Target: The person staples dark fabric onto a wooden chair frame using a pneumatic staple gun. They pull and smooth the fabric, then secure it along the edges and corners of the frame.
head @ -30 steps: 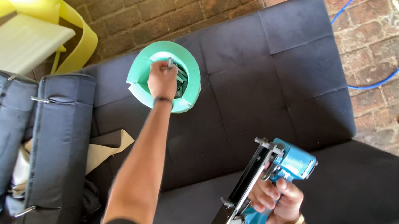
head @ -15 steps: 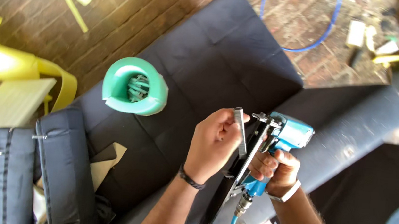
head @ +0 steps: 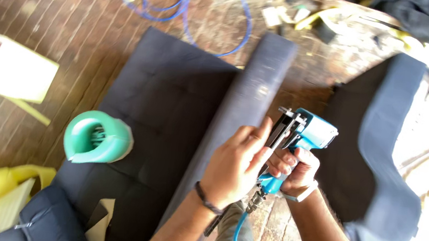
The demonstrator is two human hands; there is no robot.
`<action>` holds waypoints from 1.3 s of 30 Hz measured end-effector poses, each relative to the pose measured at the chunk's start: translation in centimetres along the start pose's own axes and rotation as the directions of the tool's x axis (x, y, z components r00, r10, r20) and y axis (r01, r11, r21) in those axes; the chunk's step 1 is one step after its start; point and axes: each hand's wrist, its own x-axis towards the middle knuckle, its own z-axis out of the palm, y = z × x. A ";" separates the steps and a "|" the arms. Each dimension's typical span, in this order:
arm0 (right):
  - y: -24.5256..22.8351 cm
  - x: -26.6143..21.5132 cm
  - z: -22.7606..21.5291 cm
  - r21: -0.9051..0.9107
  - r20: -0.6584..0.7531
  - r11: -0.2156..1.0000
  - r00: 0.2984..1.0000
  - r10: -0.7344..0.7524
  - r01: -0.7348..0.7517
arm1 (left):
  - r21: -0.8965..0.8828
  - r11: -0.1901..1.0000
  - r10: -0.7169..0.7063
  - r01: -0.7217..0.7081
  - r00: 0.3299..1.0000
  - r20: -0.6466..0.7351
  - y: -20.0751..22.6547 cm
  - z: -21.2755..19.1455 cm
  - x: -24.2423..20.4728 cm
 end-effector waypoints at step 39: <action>-8.3 -55.2 -36.4 -0.808 -0.440 0.503 0.253 -0.862 0.308 | -0.870 0.098 -0.446 0.483 0.803 0.396 -3.5 72.2 -25.0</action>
